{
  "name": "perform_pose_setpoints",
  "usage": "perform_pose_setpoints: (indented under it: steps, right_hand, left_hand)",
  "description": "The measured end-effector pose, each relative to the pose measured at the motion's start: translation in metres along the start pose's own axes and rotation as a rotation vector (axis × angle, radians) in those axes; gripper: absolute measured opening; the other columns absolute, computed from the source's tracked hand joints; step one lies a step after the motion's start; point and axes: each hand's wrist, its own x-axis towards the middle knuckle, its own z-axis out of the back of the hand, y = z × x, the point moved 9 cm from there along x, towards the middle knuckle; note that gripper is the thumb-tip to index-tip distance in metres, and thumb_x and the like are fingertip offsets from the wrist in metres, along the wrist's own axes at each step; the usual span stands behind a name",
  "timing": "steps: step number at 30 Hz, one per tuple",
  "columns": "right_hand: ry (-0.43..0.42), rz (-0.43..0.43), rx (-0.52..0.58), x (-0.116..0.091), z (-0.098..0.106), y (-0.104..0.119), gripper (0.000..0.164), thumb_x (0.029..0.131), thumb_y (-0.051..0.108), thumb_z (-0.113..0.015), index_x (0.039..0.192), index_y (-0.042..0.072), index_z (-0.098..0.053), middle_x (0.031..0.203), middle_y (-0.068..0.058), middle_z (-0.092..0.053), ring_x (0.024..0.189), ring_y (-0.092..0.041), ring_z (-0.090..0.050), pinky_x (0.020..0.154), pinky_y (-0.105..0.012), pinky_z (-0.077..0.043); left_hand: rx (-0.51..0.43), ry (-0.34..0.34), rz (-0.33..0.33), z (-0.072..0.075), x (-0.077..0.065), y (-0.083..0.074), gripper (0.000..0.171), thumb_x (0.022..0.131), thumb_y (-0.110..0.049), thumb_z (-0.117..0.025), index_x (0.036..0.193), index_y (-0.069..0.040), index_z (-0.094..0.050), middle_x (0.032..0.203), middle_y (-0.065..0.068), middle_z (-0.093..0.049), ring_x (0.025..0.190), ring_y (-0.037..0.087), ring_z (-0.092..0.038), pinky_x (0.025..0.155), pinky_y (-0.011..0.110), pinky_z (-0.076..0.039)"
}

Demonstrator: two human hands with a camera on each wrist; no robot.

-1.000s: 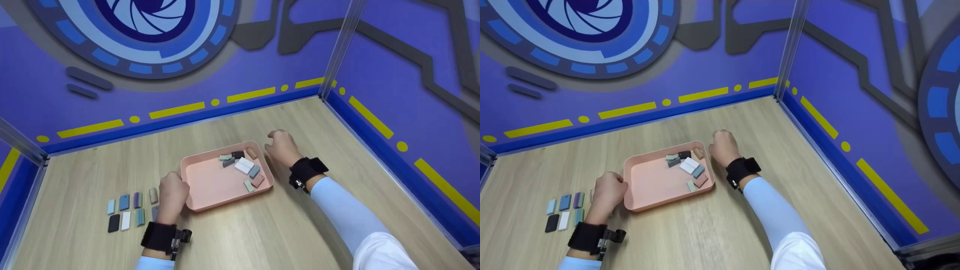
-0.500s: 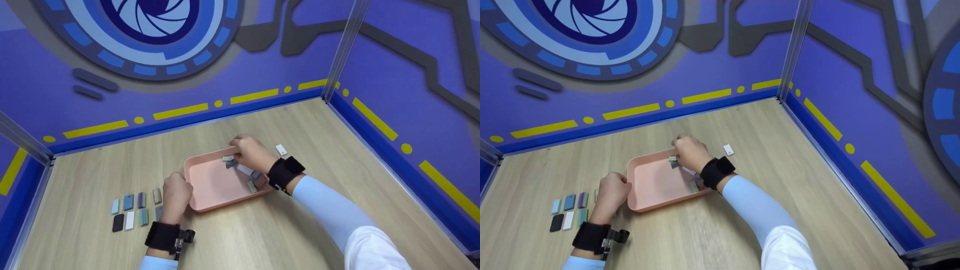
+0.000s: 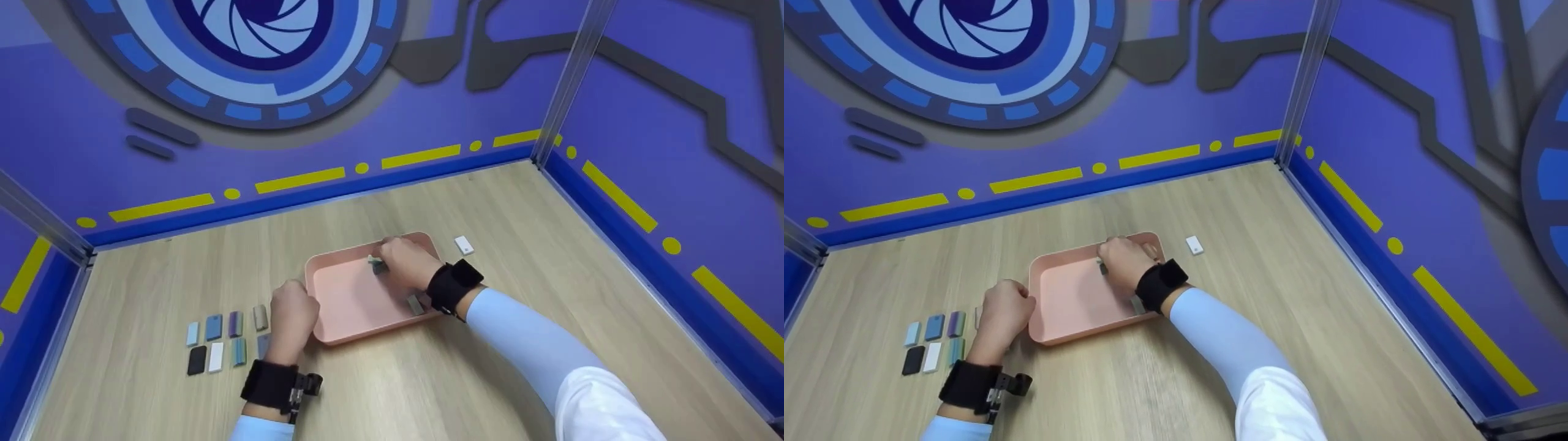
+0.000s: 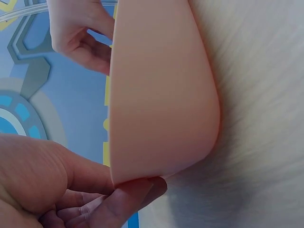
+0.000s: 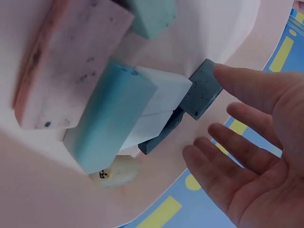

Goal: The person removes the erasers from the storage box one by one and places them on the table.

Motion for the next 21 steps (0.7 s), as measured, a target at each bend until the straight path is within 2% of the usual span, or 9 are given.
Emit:
perform_pose_setpoints:
  steps: [5, 8, 15, 18, 21]
  right_hand:
    - [0.049, -0.050, -0.024, -0.003, -0.004, -0.002, 0.014, 0.084, 0.009, -0.058, 0.090, 0.016, -0.068, 0.088, -0.001, -0.065, 0.079, -0.015, -0.060, 0.053, -0.036, -0.048]
    - [0.046, -0.028, -0.057, -0.003, -0.004, 0.003, 0.014, 0.088, 0.010, -0.058, 0.092, 0.016, -0.070, 0.089, -0.001, -0.067, 0.080, -0.013, -0.061, 0.053, -0.035, -0.049]
    - [0.016, 0.053, -0.192, -0.003, -0.005, 0.013, 0.016, 0.091, 0.009, -0.056, 0.085, 0.016, -0.069, 0.083, -0.001, -0.068, 0.074, -0.010, -0.060, 0.056, -0.028, -0.046]
    - [0.009, 0.069, -0.154, -0.004, -0.002, 0.015, 0.015, 0.090, 0.008, -0.056, 0.087, 0.014, -0.070, 0.085, -0.001, -0.068, 0.077, -0.012, -0.062, 0.060, -0.028, -0.049]
    - [0.021, 0.053, -0.058, -0.006, 0.004, 0.013, 0.011, 0.089, 0.013, -0.060, 0.090, 0.011, -0.071, 0.085, -0.002, -0.068, 0.078, -0.014, -0.063, 0.064, -0.029, -0.051]
  left_hand:
    - [0.009, 0.018, 0.026, -0.001, 0.001, -0.001, 0.019, 0.082, 0.002, -0.044, 0.067, -0.005, -0.054, 0.063, 0.001, -0.041, 0.051, 0.014, -0.040, 0.041, 0.026, -0.030]
    - [0.006, 0.021, 0.032, -0.002, 0.002, 0.000, 0.019, 0.082, 0.002, -0.044, 0.067, -0.005, -0.055, 0.063, 0.001, -0.042, 0.051, 0.014, -0.041, 0.041, 0.026, -0.030]
    - [-0.007, 0.004, 0.008, -0.003, 0.001, 0.002, 0.019, 0.081, 0.002, -0.044, 0.067, -0.005, -0.055, 0.062, 0.001, -0.043, 0.052, 0.015, -0.042, 0.042, 0.027, -0.031]
    - [-0.003, -0.002, 0.004, -0.002, 0.001, 0.002, 0.018, 0.081, 0.002, -0.044, 0.067, -0.004, -0.055, 0.063, 0.001, -0.043, 0.052, 0.016, -0.042, 0.043, 0.027, -0.031]
    - [0.005, 0.000, 0.011, -0.001, 0.002, 0.003, 0.017, 0.081, 0.001, -0.045, 0.068, -0.005, -0.055, 0.063, 0.001, -0.043, 0.053, 0.016, -0.042, 0.043, 0.028, -0.032]
